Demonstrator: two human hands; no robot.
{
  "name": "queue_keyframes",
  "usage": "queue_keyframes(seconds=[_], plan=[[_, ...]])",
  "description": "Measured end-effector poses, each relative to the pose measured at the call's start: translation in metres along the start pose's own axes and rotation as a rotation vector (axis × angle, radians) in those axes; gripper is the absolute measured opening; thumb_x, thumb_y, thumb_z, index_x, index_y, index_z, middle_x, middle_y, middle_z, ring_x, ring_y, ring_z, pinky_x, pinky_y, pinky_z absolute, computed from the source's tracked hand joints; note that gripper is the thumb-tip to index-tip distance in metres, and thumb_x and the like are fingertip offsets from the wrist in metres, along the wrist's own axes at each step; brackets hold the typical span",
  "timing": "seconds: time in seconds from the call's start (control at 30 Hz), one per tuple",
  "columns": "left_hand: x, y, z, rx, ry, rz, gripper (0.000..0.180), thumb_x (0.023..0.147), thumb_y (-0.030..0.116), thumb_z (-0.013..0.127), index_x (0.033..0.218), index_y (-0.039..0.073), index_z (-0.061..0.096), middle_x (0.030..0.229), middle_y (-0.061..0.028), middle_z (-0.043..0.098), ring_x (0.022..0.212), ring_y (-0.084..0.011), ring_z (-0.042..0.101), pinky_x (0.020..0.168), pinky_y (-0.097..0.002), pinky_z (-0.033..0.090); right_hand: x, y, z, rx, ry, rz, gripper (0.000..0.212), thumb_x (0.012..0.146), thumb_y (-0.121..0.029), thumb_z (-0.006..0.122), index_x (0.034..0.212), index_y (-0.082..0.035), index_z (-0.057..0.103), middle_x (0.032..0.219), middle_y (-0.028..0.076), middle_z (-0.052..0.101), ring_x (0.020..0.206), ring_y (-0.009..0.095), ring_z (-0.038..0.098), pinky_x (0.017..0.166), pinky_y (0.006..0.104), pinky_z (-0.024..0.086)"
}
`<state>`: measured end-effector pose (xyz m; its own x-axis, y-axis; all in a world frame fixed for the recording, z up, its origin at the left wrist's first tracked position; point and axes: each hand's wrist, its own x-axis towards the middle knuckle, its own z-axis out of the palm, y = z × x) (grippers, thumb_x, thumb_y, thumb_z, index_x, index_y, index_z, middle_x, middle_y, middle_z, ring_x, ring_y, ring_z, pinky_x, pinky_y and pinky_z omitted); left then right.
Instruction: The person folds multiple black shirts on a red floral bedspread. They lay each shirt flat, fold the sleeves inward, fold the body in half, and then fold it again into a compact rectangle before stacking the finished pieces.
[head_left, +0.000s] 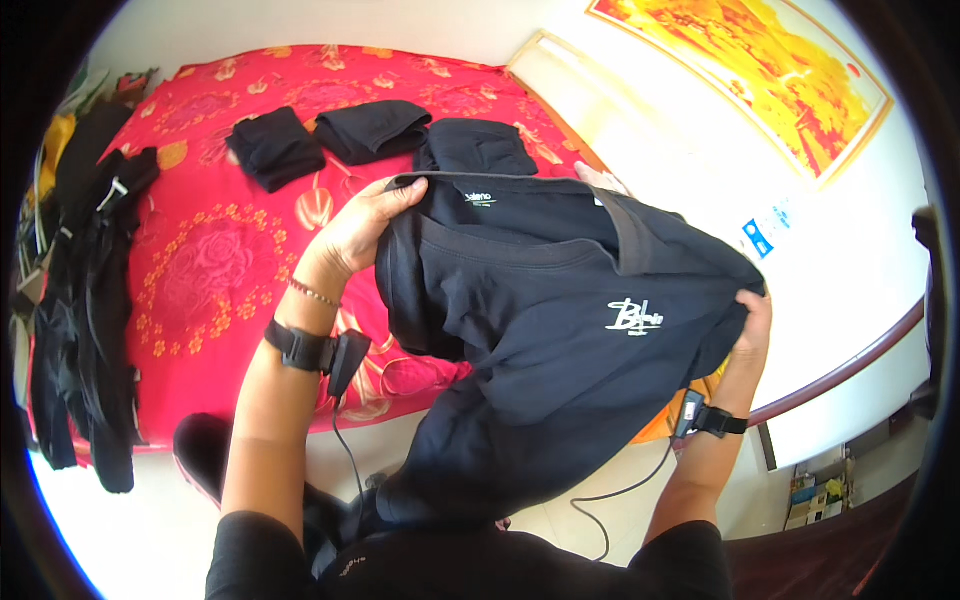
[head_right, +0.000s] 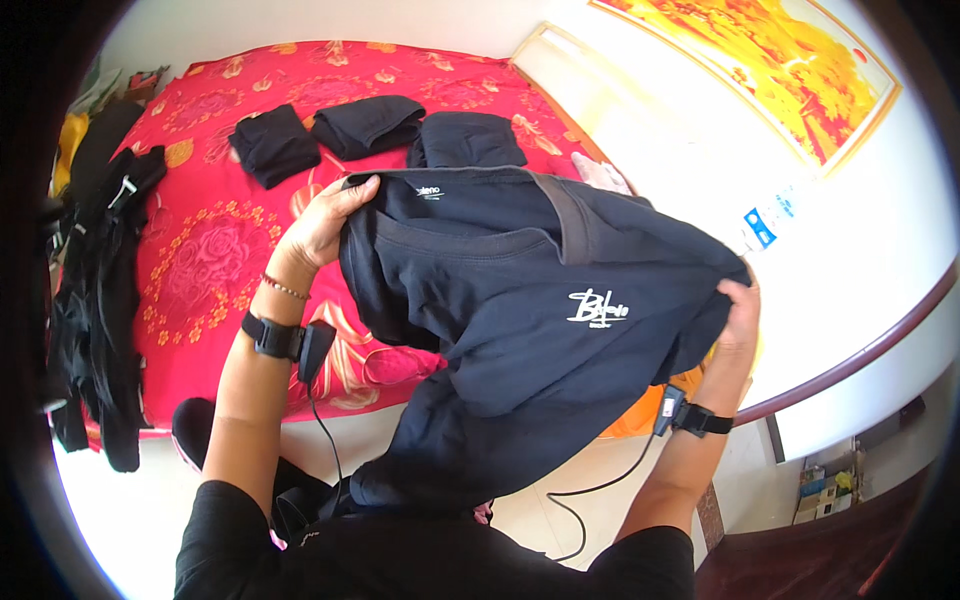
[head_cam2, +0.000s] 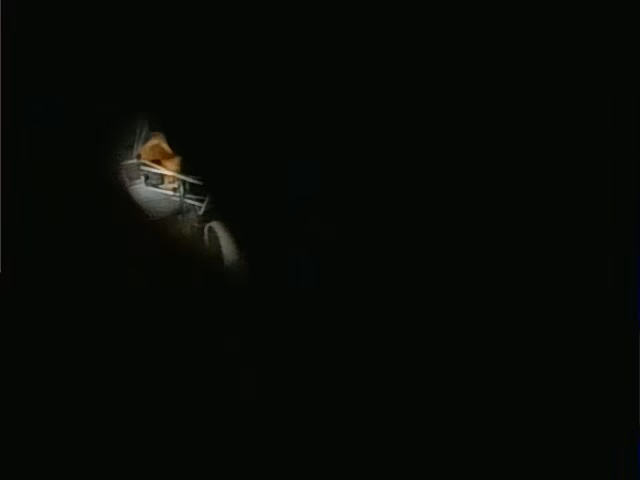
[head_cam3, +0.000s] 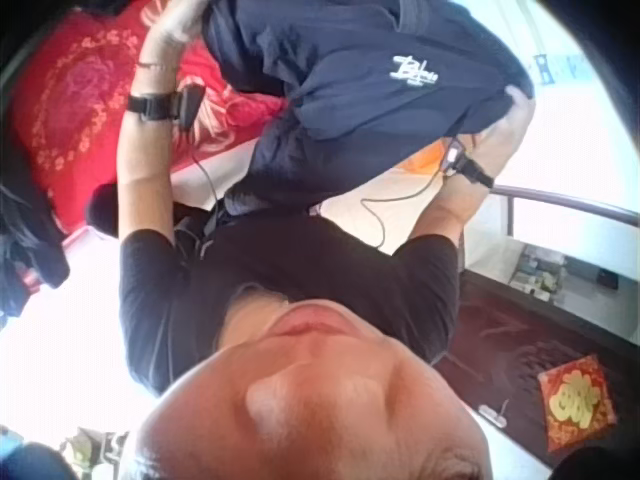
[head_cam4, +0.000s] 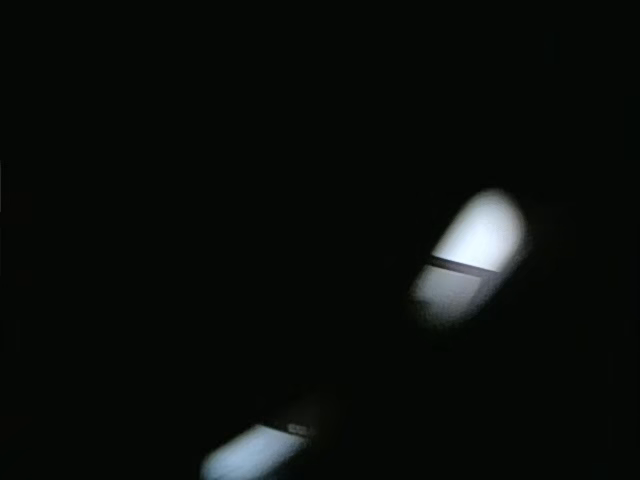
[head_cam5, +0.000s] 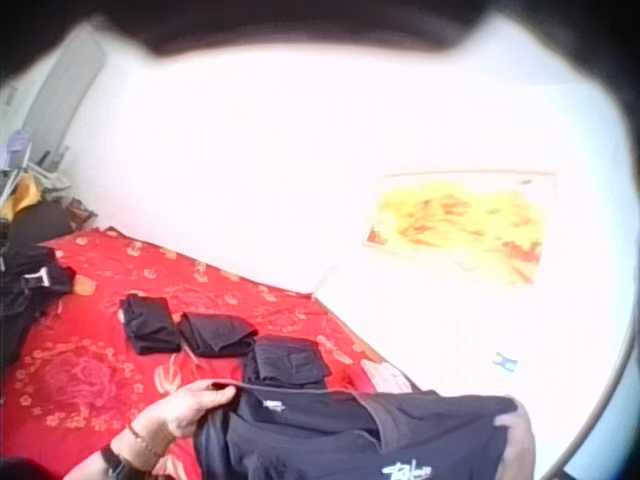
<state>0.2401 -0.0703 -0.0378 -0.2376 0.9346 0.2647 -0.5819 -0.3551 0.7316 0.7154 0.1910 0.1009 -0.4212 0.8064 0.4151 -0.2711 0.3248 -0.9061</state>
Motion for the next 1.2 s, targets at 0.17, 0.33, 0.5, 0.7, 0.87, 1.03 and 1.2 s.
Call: queue_keyframes(seconds=[0.17,0.33,0.5,0.7,0.87,1.03,1.2], plan=[[-0.011,-0.010,-0.043,0.026,0.204,-0.142,0.029,0.099,0.021,0.065,0.116,-0.004,0.065,0.109,-0.0121,0.072,0.097,-0.0219,0.071,0.086,-0.0370,0.061,-0.007,0.096,0.017,-0.110,-0.081,0.310,0.053,0.072,0.009,0.057,0.125,0.008,0.061,0.110,0.015,0.070,0.095,0.026,0.071,0.090,0.0373,0.058],[-0.032,-0.027,-0.085,0.021,0.220,-0.115,0.025,0.095,0.003,0.064,0.119,0.000,0.067,0.112,-0.0119,0.073,0.099,-0.0229,0.071,0.093,-0.0358,0.057,-0.023,0.156,0.052,-0.498,-0.522,0.578,0.065,0.079,0.001,0.072,0.141,0.005,0.051,0.137,0.009,0.058,0.120,0.021,0.059,0.103,0.0333,0.048],[-0.058,-0.030,-0.113,0.207,0.296,-0.146,0.027,0.091,-0.006,0.060,0.116,-0.001,0.069,0.112,-0.0100,0.073,0.103,-0.0213,0.069,0.098,-0.0322,0.053,-0.016,0.199,0.115,-0.794,-0.838,0.695,0.060,0.097,-0.034,0.068,0.143,0.000,0.047,0.140,0.016,0.057,0.120,0.017,0.060,0.090,0.0312,0.054],[-0.072,-0.031,-0.114,0.212,0.283,-0.106,0.024,0.093,-0.004,0.060,0.114,-0.001,0.070,0.112,-0.0087,0.072,0.103,-0.0193,0.068,0.097,-0.0316,0.052,-0.009,0.222,0.217,-0.600,-0.998,0.244,0.062,0.096,-0.024,0.068,0.147,0.003,0.045,0.142,0.015,0.056,0.130,0.023,0.054,0.110,0.0344,0.042],[-0.078,-0.030,-0.111,0.247,0.267,-0.072,0.022,0.092,0.003,0.067,0.114,0.000,0.070,0.105,-0.0059,0.072,0.099,-0.0158,0.068,0.094,-0.0298,0.053,-0.015,0.187,0.244,-0.629,-0.878,0.158,0.029,0.092,-0.002,0.068,0.120,0.001,0.068,0.104,0.001,0.069,0.098,0.010,0.062,0.090,0.0266,0.049],[-0.070,-0.031,-0.118,0.872,0.360,-0.115,0.015,0.091,0.001,0.063,0.105,0.000,0.068,0.098,-0.0054,0.071,0.095,-0.0140,0.066,0.088,-0.0272,0.052,-0.024,0.122,0.233,-0.381,-0.434,0.040,0.009,0.096,-0.009,0.068,0.092,-0.002,0.067,0.081,-0.007,0.060,0.074,0.002,0.051,0.064,0.0189,0.041],[-0.061,-0.042,-0.091,0.514,0.365,-0.095,0.032,0.096,0.023,0.065,0.117,0.000,0.061,0.113,-0.0122,0.069,0.104,-0.0190,0.065,0.092,-0.0337,0.051,-0.025,0.058,0.224,-0.348,-0.363,0.058,0.016,0.096,-0.014,0.071,0.092,0.001,0.073,0.082,-0.007,0.061,0.077,0.002,0.052,0.069,0.0194,0.042]])
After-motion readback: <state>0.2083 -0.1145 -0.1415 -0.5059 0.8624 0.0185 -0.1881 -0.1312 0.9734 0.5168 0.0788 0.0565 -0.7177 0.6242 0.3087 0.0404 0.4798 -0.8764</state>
